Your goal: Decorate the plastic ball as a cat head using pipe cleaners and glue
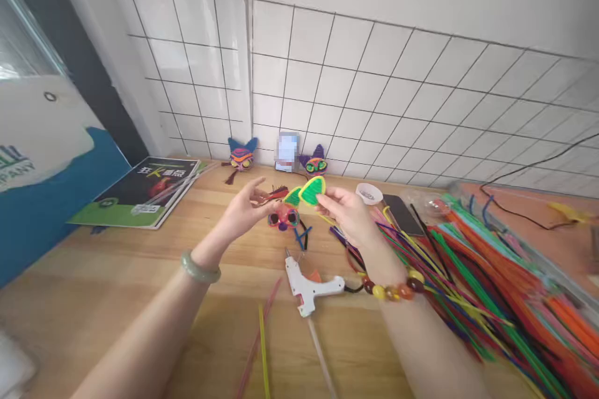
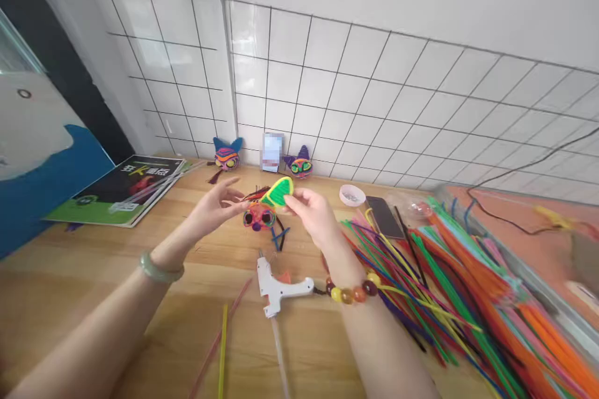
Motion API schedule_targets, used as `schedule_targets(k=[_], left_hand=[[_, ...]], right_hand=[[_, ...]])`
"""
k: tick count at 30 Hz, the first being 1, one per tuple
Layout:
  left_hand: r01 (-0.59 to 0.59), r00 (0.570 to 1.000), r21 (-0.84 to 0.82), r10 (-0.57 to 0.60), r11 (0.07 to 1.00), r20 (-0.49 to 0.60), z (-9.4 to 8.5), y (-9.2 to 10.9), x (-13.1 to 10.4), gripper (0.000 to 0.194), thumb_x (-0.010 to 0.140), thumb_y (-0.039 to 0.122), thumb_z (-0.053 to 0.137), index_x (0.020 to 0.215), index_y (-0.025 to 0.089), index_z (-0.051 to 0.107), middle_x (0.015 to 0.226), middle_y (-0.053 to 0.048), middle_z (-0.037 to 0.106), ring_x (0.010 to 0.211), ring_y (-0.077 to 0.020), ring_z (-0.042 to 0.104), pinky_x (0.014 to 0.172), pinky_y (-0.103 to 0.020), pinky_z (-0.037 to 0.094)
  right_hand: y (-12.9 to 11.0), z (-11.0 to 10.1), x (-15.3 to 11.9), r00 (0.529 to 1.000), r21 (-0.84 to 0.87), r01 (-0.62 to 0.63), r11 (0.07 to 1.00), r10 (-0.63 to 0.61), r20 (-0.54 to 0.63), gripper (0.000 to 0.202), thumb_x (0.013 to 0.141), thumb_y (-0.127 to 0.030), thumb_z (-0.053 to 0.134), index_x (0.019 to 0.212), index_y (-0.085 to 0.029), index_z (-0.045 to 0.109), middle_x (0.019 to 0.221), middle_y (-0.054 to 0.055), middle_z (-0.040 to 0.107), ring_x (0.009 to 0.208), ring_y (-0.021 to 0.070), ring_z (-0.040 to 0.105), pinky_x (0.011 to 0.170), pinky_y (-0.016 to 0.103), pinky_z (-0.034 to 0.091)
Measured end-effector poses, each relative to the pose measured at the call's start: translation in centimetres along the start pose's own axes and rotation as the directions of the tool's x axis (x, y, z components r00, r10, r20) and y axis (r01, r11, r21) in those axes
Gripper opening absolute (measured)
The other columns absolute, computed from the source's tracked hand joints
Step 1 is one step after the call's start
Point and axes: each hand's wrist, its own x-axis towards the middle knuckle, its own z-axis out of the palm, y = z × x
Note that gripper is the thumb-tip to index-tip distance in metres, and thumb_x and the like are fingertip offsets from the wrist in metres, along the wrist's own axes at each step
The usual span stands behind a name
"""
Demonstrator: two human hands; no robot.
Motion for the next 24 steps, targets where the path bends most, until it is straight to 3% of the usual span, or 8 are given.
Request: schedule_targets(k=[3, 9, 18, 24], left_hand=[[0.121, 0.992, 0.081, -0.118, 0.989, -0.045, 1.7, -1.8, 0.1, 0.092, 0.063, 0.052, 0.078, 0.137, 0.007, 0.046, 0.111, -0.018, 0.067, 0.100, -0.0290, 0.064, 0.087, -0.044, 0.053], [0.131, 0.991, 0.070, -0.130, 0.989, -0.018, 4.3, -3.2, -0.4, 0.062, 0.070, 0.056, 0.072, 0.117, 0.016, 0.064, 0.109, -0.013, 0.072, 0.100, -0.0290, 0.067, 0.088, -0.040, 0.053], [0.086, 0.996, 0.107, -0.087, 0.991, 0.003, 6.1, -2.5, -1.8, 0.067, 0.067, 0.049, 0.076, 0.123, 0.018, 0.055, 0.111, -0.010, 0.070, 0.103, -0.0281, 0.067, 0.093, -0.042, 0.051], [0.090, 0.996, 0.095, -0.091, 0.991, 0.010, 6.0, -1.1, -2.1, 0.065, 0.067, 0.040, 0.076, 0.122, 0.017, 0.049, 0.118, -0.012, 0.066, 0.103, -0.0273, 0.065, 0.092, -0.044, 0.051]], right_hand=[[0.2, -1.2, -0.4, 1.000, 0.013, 0.013, 1.000, -0.013, -0.021, 0.038, 0.059, -0.044, 0.085, 0.082, -0.018, 0.072, 0.077, 0.001, 0.071, 0.065, 0.0097, 0.060, 0.068, 0.025, 0.048], [0.4, -2.2, -0.7, 0.999, -0.021, 0.038, 0.999, -0.038, 0.014, 0.032, 0.068, -0.041, 0.081, 0.088, -0.018, 0.071, 0.082, 0.003, 0.071, 0.071, 0.0120, 0.062, 0.072, 0.027, 0.049], [0.4, -2.1, -0.5, 0.999, -0.096, 0.034, 0.995, -0.031, 0.034, 0.033, 0.066, -0.041, 0.081, 0.086, -0.016, 0.072, 0.079, 0.003, 0.071, 0.070, 0.0127, 0.063, 0.073, 0.029, 0.049], [0.6, -2.3, -0.3, 1.000, -0.064, 0.014, 0.998, -0.013, 0.023, 0.031, 0.063, -0.040, 0.083, 0.080, -0.016, 0.071, 0.074, 0.002, 0.070, 0.066, 0.0118, 0.062, 0.069, 0.027, 0.049]])
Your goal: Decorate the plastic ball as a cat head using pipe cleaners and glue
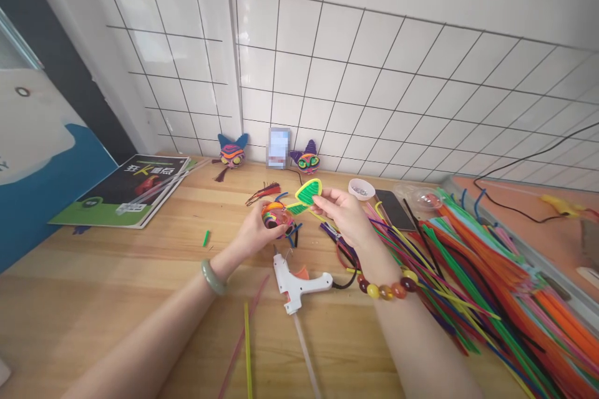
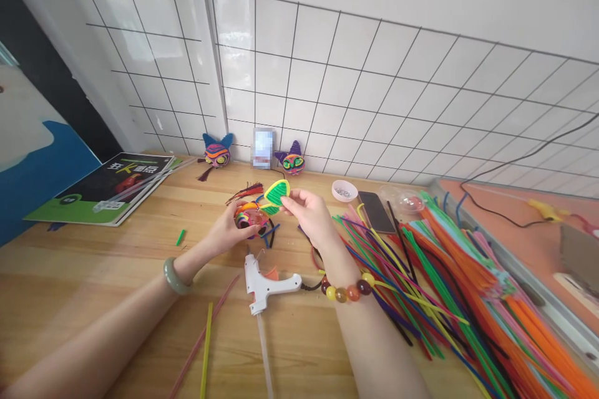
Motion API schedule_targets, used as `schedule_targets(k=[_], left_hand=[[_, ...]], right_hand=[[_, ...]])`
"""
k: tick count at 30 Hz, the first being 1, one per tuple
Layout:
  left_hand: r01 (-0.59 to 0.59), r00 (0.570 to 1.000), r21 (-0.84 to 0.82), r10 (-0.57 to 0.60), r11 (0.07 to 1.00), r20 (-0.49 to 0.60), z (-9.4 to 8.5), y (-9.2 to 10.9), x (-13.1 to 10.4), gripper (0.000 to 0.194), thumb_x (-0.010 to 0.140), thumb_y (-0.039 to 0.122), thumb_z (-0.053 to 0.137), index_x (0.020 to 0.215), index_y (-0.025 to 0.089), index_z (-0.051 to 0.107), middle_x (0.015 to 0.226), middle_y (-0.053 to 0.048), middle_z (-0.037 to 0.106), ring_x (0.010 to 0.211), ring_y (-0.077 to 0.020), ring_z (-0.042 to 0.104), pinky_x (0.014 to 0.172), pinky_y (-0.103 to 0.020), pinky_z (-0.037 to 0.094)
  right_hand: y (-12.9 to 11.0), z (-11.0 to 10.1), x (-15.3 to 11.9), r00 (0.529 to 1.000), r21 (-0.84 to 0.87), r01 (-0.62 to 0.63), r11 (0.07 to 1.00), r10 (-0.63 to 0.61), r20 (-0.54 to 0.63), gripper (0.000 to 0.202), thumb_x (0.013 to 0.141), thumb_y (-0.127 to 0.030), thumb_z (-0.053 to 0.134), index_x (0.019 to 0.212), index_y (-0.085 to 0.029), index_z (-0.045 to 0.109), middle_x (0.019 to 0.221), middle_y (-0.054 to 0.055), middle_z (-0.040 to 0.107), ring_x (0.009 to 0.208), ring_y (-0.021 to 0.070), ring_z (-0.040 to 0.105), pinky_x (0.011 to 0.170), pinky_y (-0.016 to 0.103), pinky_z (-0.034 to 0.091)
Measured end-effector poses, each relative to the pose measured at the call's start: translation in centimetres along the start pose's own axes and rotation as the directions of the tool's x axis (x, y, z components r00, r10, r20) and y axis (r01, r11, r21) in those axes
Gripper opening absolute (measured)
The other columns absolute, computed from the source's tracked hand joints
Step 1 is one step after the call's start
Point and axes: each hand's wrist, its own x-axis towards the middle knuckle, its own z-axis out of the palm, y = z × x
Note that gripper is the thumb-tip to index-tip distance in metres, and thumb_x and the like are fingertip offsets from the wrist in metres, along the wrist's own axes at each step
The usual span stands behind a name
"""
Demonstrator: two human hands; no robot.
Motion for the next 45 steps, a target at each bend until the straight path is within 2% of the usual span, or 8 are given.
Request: schedule_targets(k=[7, 11, 14, 19, 27, 30, 38, 45], left_hand=[[0.135, 0.941, -0.322, -0.020, 0.937, 0.337, -5.4, 5.0, -1.0, 0.066, 0.074, 0.042, 0.074, 0.129, 0.018, 0.047, 0.107, -0.010, 0.069, 0.082, -0.0206, 0.069, 0.070, -0.033, 0.056], [0.265, 0.715, -0.431, 0.124, 0.863, 0.688, -7.7, 6.6, -2.3, 0.068, 0.066, 0.042, 0.080, 0.126, 0.019, 0.057, 0.121, -0.011, 0.067, 0.108, -0.0276, 0.064, 0.089, -0.036, 0.053], [0.250, 0.687, -0.440, 0.162, 0.862, 0.708, -8.0, 7.3, -3.0, 0.072, 0.068, 0.045, 0.079, 0.131, 0.021, 0.055, 0.128, -0.012, 0.062, 0.114, -0.0305, 0.061, 0.093, -0.039, 0.052], [0.075, 0.742, -0.266, 0.124, 0.961, 0.658, -8.8, 8.6, -3.5, 0.064, 0.077, 0.043, 0.072, 0.134, 0.024, 0.049, 0.116, -0.008, 0.065, 0.097, -0.0224, 0.064, 0.078, -0.031, 0.055], [-0.053, 0.908, -0.151, 0.111, 0.987, 0.405, -8.0, 9.8, -4.4, 0.070, 0.071, 0.035, 0.077, 0.134, 0.026, 0.047, 0.103, -0.005, 0.070, 0.075, -0.0183, 0.067, 0.061, -0.028, 0.055], [-0.095, 0.944, -0.098, 0.121, 0.991, 0.306, -7.3, 10.1, -4.5, 0.069, 0.070, 0.037, 0.078, 0.131, 0.025, 0.048, 0.099, -0.005, 0.071, 0.081, -0.0209, 0.068, 0.061, -0.028, 0.055], [-0.242, 0.949, 0.160, 0.199, 0.957, 0.247, -6.2, 9.7, -4.6, 0.066, 0.073, 0.049, 0.073, 0.129, 0.024, 0.051, 0.109, -0.010, 0.067, 0.106, -0.0304, 0.063, 0.079, -0.039, 0.054], [-0.202, 0.946, 0.028, 0.188, 0.979, 0.263, -4.5, 9.7, -5.3, 0.061, 0.075, 0.041, 0.074, 0.129, 0.025, 0.049, 0.114, -0.007, 0.068, 0.104, -0.0270, 0.065, 0.083, -0.037, 0.054]], right_hand=[[-1.1, -1.6, 0.3, 0.996, 0.210, 0.067, 0.975, -0.053, -0.069, 0.028, 0.069, -0.041, 0.079, 0.084, -0.023, 0.064, 0.086, -0.001, 0.069, 0.082, 0.0137, 0.065, 0.075, 0.028, 0.051], [-0.7, 0.3, -0.6, 0.986, 0.386, -0.111, 0.916, 0.052, 0.159, 0.031, 0.071, -0.039, 0.078, 0.091, -0.023, 0.060, 0.099, 0.002, 0.069, 0.092, 0.0198, 0.069, 0.082, 0.035, 0.053], [0.1, 2.6, -1.7, 0.939, 0.282, -0.230, 0.931, 0.137, 0.316, 0.029, 0.079, -0.043, 0.072, 0.095, -0.022, 0.059, 0.085, 0.000, 0.067, 0.075, 0.0147, 0.067, 0.071, 0.028, 0.052], [-0.3, 3.4, -2.9, 0.913, 0.093, -0.256, 0.962, 0.209, 0.351, 0.032, 0.082, -0.047, 0.068, 0.100, -0.022, 0.059, 0.082, -0.001, 0.064, 0.065, 0.0125, 0.061, 0.056, 0.023, 0.048], [-3.9, -0.3, -2.8, 0.998, 0.015, -0.029, 0.999, 0.028, 0.053, 0.029, 0.084, -0.048, 0.064, 0.083, -0.022, 0.052, 0.056, -0.008, 0.047, 0.042, 0.0055, 0.041, 0.034, 0.015, 0.024], [-4.3, -1.3, -2.7, 1.000, -0.033, -0.002, 0.999, 0.002, -0.002, 0.030, 0.083, -0.049, 0.064, 0.091, -0.022, 0.054, 0.063, -0.004, 0.058, 0.048, 0.0096, 0.056, 0.040, 0.018, 0.040], [-4.9, -1.1, -3.6, 0.924, -0.290, 0.298, 0.910, -0.351, -0.150, 0.019, 0.087, -0.041, 0.064, 0.091, -0.023, 0.065, 0.092, 0.002, 0.069, 0.088, 0.0168, 0.064, 0.082, 0.030, 0.051], [-5.7, 2.4, -5.8, 0.987, -0.077, 0.161, 0.984, -0.159, 0.039, 0.019, 0.082, -0.038, 0.069, 0.085, -0.020, 0.068, 0.075, 0.000, 0.065, 0.069, 0.0130, 0.060, 0.064, 0.025, 0.049]])
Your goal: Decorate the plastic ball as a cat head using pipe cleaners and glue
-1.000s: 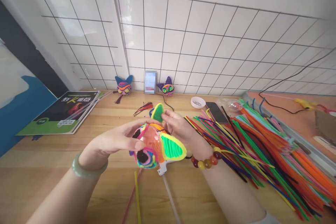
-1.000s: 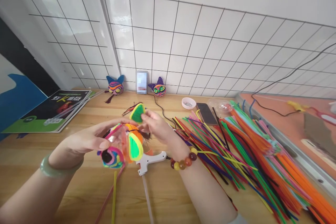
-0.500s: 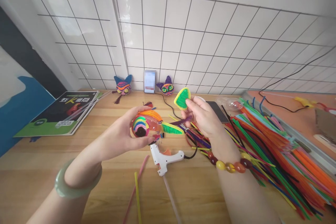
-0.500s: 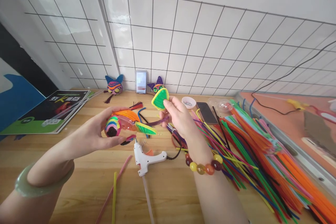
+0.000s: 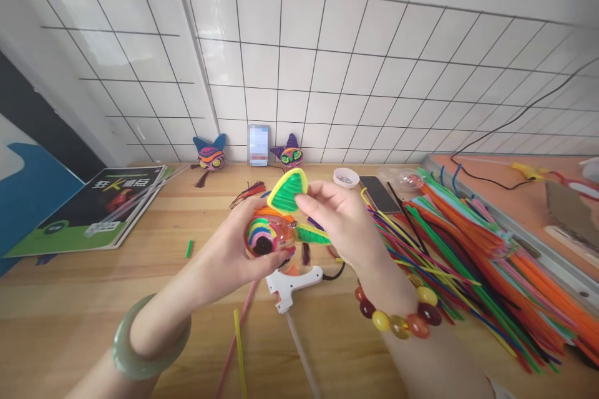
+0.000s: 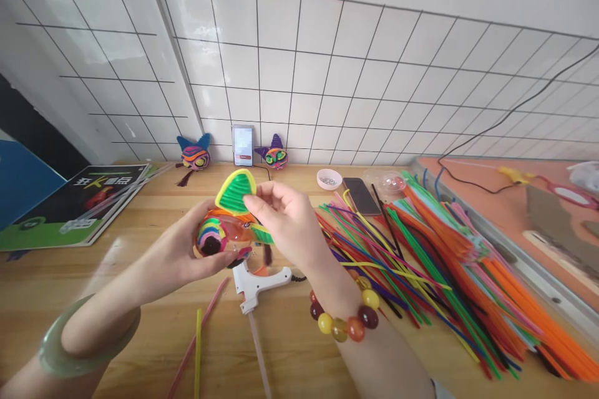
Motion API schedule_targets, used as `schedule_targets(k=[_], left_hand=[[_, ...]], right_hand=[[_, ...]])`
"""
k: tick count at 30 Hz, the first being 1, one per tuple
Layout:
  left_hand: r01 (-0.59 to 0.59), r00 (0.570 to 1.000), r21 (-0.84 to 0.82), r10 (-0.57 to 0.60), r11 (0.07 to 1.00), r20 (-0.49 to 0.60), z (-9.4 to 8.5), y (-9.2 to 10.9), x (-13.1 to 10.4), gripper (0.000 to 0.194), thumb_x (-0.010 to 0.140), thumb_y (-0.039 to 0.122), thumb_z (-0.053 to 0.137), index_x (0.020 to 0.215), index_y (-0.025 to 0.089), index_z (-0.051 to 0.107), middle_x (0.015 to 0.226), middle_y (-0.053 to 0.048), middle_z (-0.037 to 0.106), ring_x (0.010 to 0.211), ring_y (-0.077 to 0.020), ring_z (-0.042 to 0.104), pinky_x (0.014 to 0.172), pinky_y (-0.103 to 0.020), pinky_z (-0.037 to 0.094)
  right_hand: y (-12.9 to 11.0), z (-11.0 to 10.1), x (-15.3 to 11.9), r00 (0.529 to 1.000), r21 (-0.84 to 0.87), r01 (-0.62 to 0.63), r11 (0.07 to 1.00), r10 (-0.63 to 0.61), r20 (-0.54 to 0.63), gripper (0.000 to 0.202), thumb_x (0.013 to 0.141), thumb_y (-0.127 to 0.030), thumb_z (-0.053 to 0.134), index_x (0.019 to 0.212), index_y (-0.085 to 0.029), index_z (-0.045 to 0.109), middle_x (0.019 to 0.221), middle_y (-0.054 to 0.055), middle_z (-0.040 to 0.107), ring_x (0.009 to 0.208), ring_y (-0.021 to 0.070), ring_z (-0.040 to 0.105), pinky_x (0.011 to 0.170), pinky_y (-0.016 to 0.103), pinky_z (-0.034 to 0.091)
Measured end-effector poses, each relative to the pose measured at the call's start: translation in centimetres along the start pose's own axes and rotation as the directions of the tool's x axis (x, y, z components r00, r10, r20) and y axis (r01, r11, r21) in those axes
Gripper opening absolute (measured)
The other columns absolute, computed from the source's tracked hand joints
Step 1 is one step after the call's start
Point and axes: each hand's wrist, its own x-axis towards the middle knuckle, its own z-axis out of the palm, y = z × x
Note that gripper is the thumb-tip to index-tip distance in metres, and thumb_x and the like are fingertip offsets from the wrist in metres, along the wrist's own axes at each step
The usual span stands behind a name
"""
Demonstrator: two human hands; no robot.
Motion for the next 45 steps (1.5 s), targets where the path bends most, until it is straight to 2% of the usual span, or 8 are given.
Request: schedule_targets(k=[2, 7, 14, 18, 27, 35, 40, 45], left_hand=[[0.017, 1.000, -0.051, -0.017, 0.999, -0.007, 0.3, 0.0, 0.0, 0.058, 0.076, 0.039, 0.074, 0.127, 0.025, 0.050, 0.112, -0.007, 0.068, 0.103, -0.0268, 0.066, 0.082, -0.037, 0.055], [0.034, 0.999, -0.077, -0.037, 0.996, -0.037, 0.6, 0.0, 0.0, 0.064, 0.074, 0.037, 0.076, 0.130, 0.026, 0.049, 0.115, -0.007, 0.067, 0.099, -0.0259, 0.067, 0.079, -0.036, 0.057], [-0.051, 0.998, -0.170, 0.044, 0.984, -0.046, 0.6, 0.2, -0.2, 0.078, 0.078, 0.032, 0.073, 0.144, 0.030, 0.033, 0.130, -0.008, 0.060, 0.098, -0.0215, 0.068, 0.078, -0.030, 0.058], [-0.082, 0.995, -0.130, 0.074, 0.988, -0.061, 0.7, -0.1, -0.1, 0.076, 0.079, 0.033, 0.072, 0.145, 0.032, 0.036, 0.135, -0.009, 0.057, 0.106, -0.0244, 0.066, 0.084, -0.034, 0.057], [-0.078, 0.996, -0.175, 0.070, 0.981, -0.050, 0.7, -0.2, 0.0, 0.066, 0.078, 0.031, 0.074, 0.137, 0.027, 0.046, 0.120, -0.007, 0.066, 0.103, -0.0260, 0.067, 0.085, -0.037, 0.057], [-0.017, 1.000, -0.233, 0.018, 0.972, 0.001, 0.7, 0.2, -0.2, 0.056, 0.079, 0.033, 0.074, 0.130, 0.027, 0.051, 0.109, -0.004, 0.071, 0.095, -0.0235, 0.070, 0.084, -0.037, 0.057], [0.009, 0.999, -0.260, 0.001, 0.966, 0.041, 0.7, 0.1, 0.0, 0.054, 0.080, 0.035, 0.073, 0.128, 0.026, 0.052, 0.102, -0.003, 0.072, 0.086, -0.0211, 0.070, 0.072, -0.030, 0.057], [0.072, 0.995, -0.305, -0.046, 0.949, 0.092, 0.8, 0.2, 0.4, 0.047, 0.080, 0.037, 0.072, 0.122, 0.023, 0.055, 0.095, -0.002, 0.071, 0.077, -0.0165, 0.067, 0.057, -0.021, 0.052]], right_hand=[[-0.1, 0.2, -0.1, 1.000, -0.002, -0.021, 1.000, 0.021, 0.009, 0.020, 0.081, -0.038, 0.070, 0.086, -0.019, 0.068, 0.075, 0.000, 0.065, 0.068, 0.0123, 0.060, 0.062, 0.024, 0.049], [0.3, -0.1, 0.2, 1.000, -0.005, -0.016, 1.000, 0.016, 0.023, 0.018, 0.081, -0.037, 0.070, 0.085, -0.019, 0.068, 0.084, 0.002, 0.071, 0.078, 0.0151, 0.065, 0.072, 0.027, 0.052], [0.6, -0.1, 0.5, 0.999, -0.073, 0.031, 0.997, -0.028, 0.029, 0.017, 0.083, -0.036, 0.068, 0.084, -0.019, 0.068, 0.082, 0.002, 0.070, 0.080, 0.0170, 0.066, 0.077, 0.031, 0.054], [0.5, -0.2, 0.4, 0.998, -0.121, 0.053, 0.991, -0.050, 0.030, 0.017, 0.083, -0.036, 0.068, 0.088, -0.019, 0.069, 0.085, 0.003, 0.071, 0.082, 0.0180, 0.067, 0.077, 0.033, 0.054], [0.3, -0.3, 0.4, 0.996, -0.179, 0.078, 0.981, -0.068, 0.058, 0.020, 0.084, -0.040, 0.067, 0.087, -0.021, 0.070, 0.089, 0.002, 0.074, 0.083, 0.0181, 0.069, 0.076, 0.032, 0.055], [0.2, -0.5, 0.5, 0.997, -0.212, 0.057, 0.976, -0.047, 0.054, 0.020, 0.083, -0.040, 0.068, 0.085, -0.020, 0.071, 0.086, 0.002, 0.075, 0.079, 0.0175, 0.069, 0.070, 0.029, 0.054], [-0.2, -0.7, 0.4, 0.998, -0.250, 0.040, 0.967, -0.027, 0.054, 0.021, 0.083, -0.039, 0.067, 0.079, -0.019, 0.071, 0.070, -0.001, 0.070, 0.065, 0.0141, 0.063, 0.059, 0.026, 0.049], [0.1, -1.1, 1.0, 0.998, -0.262, -0.017, 0.965, 0.031, 0.051, 0.020, 0.080, -0.037, 0.069, 0.074, -0.018, 0.070, 0.065, -0.002, 0.066, 0.057, 0.0108, 0.057, 0.055, 0.024, 0.044]])
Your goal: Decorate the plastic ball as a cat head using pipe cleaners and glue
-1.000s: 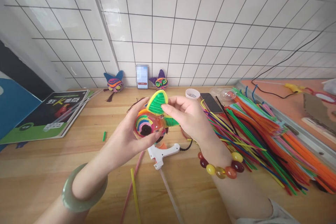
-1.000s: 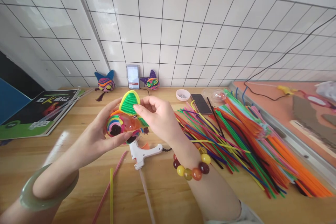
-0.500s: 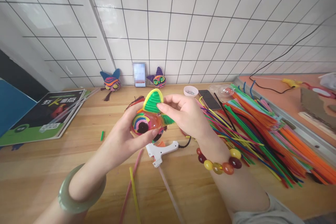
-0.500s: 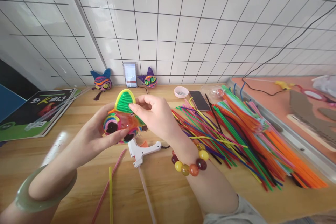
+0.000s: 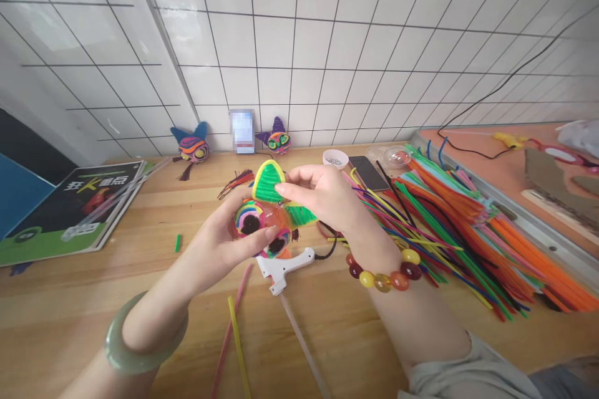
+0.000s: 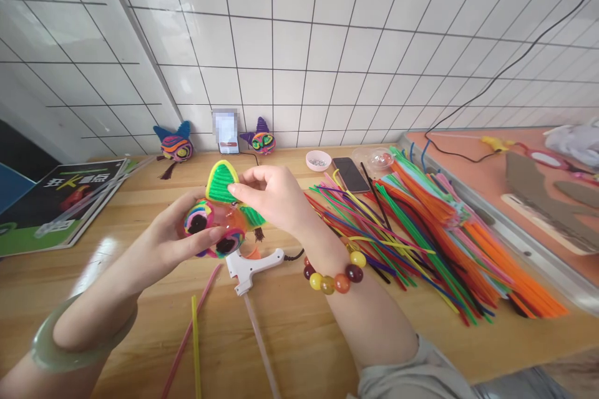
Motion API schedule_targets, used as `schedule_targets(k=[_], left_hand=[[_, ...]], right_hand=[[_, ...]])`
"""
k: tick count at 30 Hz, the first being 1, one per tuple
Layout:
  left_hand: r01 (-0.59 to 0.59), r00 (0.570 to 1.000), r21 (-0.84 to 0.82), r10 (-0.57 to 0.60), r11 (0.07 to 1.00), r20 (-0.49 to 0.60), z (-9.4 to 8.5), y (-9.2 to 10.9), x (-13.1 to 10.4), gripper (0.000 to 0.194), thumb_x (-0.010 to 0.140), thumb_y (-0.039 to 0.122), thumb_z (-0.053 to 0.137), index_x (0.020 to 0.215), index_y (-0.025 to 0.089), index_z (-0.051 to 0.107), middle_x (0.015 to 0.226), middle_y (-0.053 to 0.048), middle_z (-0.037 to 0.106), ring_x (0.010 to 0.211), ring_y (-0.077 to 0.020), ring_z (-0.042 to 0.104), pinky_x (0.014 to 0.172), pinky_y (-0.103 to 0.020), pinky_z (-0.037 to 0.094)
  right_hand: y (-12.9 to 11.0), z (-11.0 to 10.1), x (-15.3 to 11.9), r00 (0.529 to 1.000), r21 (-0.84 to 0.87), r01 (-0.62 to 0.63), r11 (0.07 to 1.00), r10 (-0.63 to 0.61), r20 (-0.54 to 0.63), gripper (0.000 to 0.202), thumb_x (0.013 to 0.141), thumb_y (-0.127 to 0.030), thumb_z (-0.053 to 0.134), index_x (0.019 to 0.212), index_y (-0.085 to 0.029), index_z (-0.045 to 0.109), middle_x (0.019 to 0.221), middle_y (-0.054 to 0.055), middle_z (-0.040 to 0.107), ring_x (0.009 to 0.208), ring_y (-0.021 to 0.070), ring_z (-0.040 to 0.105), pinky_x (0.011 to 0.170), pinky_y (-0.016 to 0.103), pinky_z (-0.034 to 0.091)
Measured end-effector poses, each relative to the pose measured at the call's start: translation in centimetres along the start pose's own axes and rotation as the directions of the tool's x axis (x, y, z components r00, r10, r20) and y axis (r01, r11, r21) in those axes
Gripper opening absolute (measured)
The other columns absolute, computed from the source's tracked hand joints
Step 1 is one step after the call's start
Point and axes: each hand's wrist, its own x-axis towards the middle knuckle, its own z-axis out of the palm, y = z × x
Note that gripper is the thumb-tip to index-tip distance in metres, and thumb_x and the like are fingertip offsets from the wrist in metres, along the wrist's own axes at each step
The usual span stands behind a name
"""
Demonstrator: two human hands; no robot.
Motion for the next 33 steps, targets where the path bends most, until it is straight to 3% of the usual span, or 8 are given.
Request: schedule_targets(k=[16, 33], left_hand=[[0.124, 0.992, -0.080, -0.123, 0.989, 0.015, 0.5, -0.6, 0.4, 0.050, 0.078, 0.041, 0.074, 0.122, 0.026, 0.055, 0.093, 0.001, 0.070, 0.078, -0.0148, 0.066, 0.062, -0.021, 0.054], [0.204, 0.978, -0.132, -0.207, 0.970, -0.010, 0.9, -0.8, 0.7, 0.060, 0.075, 0.046, 0.076, 0.126, 0.024, 0.054, 0.098, -0.002, 0.069, 0.083, -0.0170, 0.064, 0.064, -0.023, 0.051]], right_hand=[[1.1, -0.4, 0.9, 0.991, -0.076, -0.134, 0.988, 0.135, 0.013, 0.017, 0.070, -0.033, 0.071, 0.068, -0.017, 0.064, 0.063, -0.003, 0.059, 0.057, 0.0092, 0.049, 0.052, 0.022, 0.035], [1.8, -0.2, 1.4, 0.992, -0.038, -0.119, 0.992, 0.121, 0.043, 0.024, 0.072, -0.039, 0.070, 0.067, -0.017, 0.062, 0.061, -0.005, 0.055, 0.056, 0.0090, 0.047, 0.053, 0.023, 0.033]])
